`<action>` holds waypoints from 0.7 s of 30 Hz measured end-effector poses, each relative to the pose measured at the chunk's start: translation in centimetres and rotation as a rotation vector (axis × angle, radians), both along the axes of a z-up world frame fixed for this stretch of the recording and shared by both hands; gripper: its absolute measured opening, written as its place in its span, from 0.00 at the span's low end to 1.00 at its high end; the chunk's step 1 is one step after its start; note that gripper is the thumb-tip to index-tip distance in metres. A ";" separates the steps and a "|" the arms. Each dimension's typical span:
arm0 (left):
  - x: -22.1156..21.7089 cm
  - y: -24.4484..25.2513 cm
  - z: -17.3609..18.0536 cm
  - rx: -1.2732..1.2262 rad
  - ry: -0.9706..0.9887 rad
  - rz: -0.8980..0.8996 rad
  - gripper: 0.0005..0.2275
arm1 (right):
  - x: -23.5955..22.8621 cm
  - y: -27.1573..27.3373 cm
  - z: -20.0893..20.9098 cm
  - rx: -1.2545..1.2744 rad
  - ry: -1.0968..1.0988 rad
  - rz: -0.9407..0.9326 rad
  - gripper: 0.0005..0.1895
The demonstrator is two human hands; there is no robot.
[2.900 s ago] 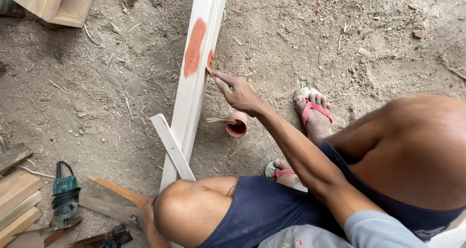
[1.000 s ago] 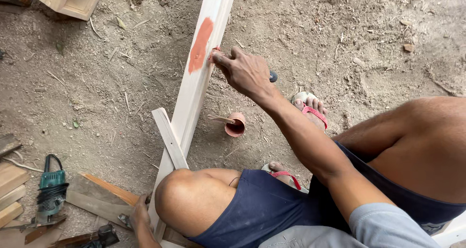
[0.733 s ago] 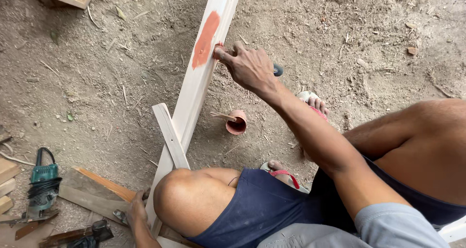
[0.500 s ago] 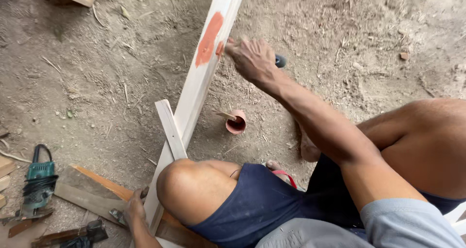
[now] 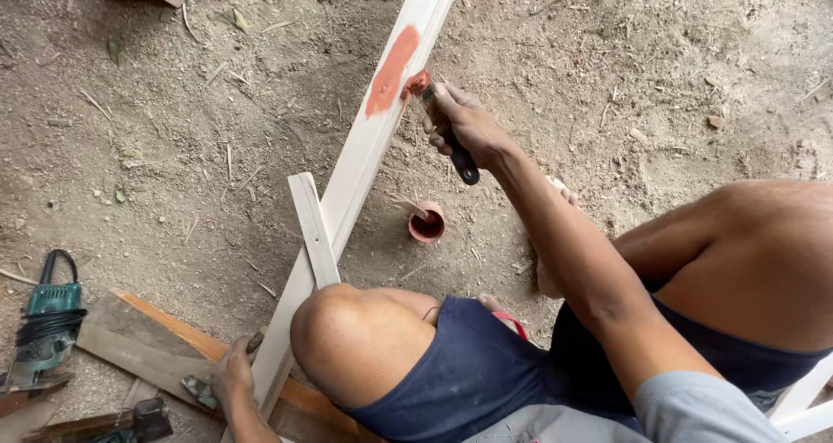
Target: The person applies a reddish wood filler to the joints and surfaces of a white wooden frame using a thin wooden stick and their fingers.
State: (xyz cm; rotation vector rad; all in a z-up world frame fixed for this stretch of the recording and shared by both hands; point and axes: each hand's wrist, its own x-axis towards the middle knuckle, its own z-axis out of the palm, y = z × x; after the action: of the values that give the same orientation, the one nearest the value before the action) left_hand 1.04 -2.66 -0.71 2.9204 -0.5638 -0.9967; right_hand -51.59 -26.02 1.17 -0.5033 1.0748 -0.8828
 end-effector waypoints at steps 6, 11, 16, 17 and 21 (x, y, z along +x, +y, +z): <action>-0.9 -0.2 1.4 0.010 -0.021 -0.014 0.26 | 2.7 -0.1 -1.3 -0.233 0.626 0.019 0.22; -2.2 -0.9 2.2 -0.050 -0.033 -0.044 0.24 | 3.6 0.1 -2.4 -0.157 0.768 0.094 0.24; -2.4 -1.5 2.1 0.005 -0.070 -0.006 0.24 | 3.8 1.3 -3.1 -0.467 0.688 0.090 0.22; -2.2 -1.1 2.0 0.031 -0.086 -0.001 0.24 | 3.7 1.7 -3.1 -0.592 0.751 0.101 0.21; -1.6 -0.4 0.9 -0.130 0.065 0.047 0.22 | 2.3 1.6 -2.4 -0.434 0.669 0.312 0.23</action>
State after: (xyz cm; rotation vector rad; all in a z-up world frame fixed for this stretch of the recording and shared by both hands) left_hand -0.51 -3.03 0.24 2.7642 -0.5327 -1.0059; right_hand -49.32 -24.39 -1.23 -1.3600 1.3527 -0.6766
